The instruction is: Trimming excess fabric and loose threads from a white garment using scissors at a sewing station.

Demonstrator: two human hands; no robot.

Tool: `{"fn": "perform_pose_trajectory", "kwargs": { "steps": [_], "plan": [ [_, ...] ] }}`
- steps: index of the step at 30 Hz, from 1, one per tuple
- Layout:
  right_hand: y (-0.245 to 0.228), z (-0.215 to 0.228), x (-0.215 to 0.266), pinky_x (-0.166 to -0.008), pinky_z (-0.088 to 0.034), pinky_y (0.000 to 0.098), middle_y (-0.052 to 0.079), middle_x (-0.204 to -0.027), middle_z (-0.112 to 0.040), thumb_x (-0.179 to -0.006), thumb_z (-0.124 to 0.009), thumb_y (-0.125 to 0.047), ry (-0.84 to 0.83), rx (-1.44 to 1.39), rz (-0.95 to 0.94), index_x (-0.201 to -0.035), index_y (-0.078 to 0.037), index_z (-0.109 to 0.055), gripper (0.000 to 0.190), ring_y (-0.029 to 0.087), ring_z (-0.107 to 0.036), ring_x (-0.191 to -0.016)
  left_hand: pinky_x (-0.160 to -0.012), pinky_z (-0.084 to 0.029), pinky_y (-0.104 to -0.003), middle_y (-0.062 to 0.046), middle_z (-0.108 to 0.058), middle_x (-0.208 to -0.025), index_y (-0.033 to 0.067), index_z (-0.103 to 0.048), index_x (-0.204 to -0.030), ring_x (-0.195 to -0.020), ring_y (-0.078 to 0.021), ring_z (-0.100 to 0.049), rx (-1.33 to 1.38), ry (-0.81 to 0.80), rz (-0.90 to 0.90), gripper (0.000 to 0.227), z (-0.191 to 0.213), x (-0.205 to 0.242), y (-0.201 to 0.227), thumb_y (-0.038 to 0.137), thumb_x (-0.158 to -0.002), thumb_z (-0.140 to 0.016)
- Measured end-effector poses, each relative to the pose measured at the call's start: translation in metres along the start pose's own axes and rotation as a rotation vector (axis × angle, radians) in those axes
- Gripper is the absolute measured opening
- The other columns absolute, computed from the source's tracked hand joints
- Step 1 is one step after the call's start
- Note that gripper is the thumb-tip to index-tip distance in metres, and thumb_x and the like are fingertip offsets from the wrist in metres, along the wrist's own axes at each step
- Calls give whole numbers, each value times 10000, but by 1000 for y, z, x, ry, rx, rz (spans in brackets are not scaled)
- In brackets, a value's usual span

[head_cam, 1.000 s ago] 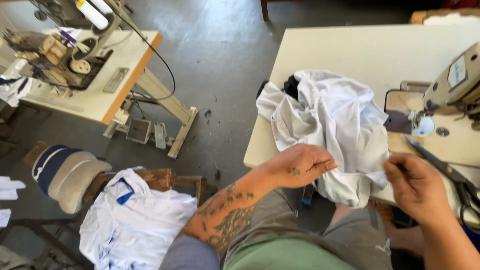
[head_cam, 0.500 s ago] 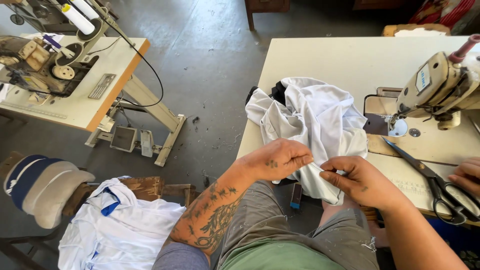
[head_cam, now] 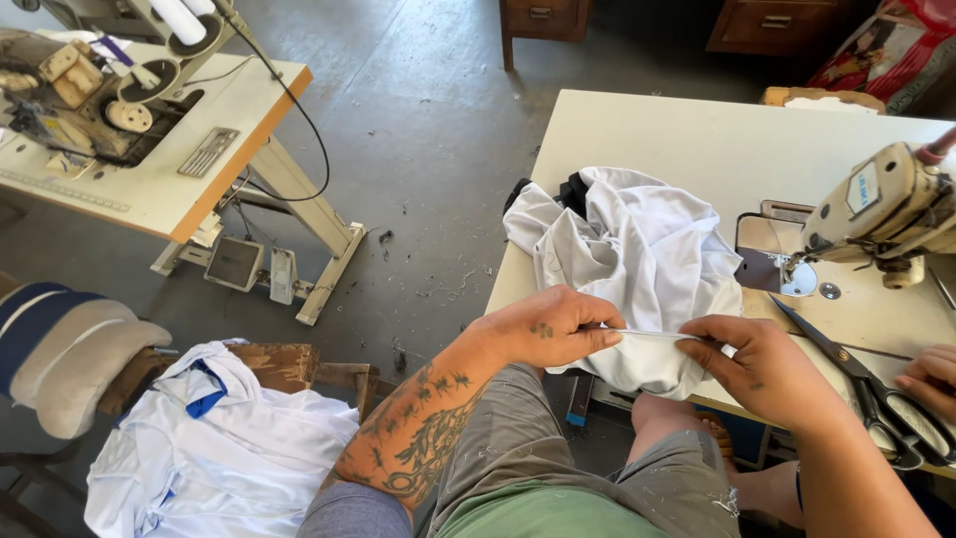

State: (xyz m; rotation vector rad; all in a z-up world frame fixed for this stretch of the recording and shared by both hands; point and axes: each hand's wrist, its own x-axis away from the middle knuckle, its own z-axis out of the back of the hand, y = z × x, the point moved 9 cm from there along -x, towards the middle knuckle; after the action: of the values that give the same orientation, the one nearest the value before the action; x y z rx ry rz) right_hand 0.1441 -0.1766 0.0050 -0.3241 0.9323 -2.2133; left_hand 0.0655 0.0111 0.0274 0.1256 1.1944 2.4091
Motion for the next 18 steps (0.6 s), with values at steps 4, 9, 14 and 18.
{"fn": "perform_pose_trajectory", "kwargs": {
  "steps": [4, 9, 14, 18],
  "plan": [
    [-24, 2, 10, -944, -545, 468, 76, -1092, -712, -954, -755, -166, 363, 482, 402, -1151, -141, -812, 206, 341, -660, -1028, -851, -543, -425, -38, -739, -886, 98, -779, -1014, -863, -264, -697, -275, 83, -49, 224, -3, -1, 1, 233, -1035, -602],
    [-22, 4, 15, -830, -570, 420, 60, -1047, -748, -1002, -713, -93, 525, 557, 311, -1209, -113, -812, 230, 305, -707, -982, -734, -518, -356, -11, -670, -900, 85, -758, -1035, -833, -185, -637, -17, 144, 31, 217, 6, 1, 13, 237, -1058, -605],
    [8, 26, 7, -942, -534, 377, 104, -1101, -761, -958, -673, -16, 516, 139, 121, -1153, -49, -785, 228, 260, -699, -981, -708, -510, -368, -32, -689, -827, 72, -723, -944, -771, -189, -635, 19, 164, 101, 219, 10, 0, 11, 220, -1041, -594],
    [42, 14, 1, -651, -465, 315, 67, -805, -689, -933, -649, 4, 114, -470, -129, -1046, 5, -810, 197, 187, -580, -710, -758, -500, -334, -41, -588, -870, 48, -699, -925, -804, -196, -576, -68, 217, 86, 201, 25, 7, 13, 188, -1051, -629]
  ]
}}
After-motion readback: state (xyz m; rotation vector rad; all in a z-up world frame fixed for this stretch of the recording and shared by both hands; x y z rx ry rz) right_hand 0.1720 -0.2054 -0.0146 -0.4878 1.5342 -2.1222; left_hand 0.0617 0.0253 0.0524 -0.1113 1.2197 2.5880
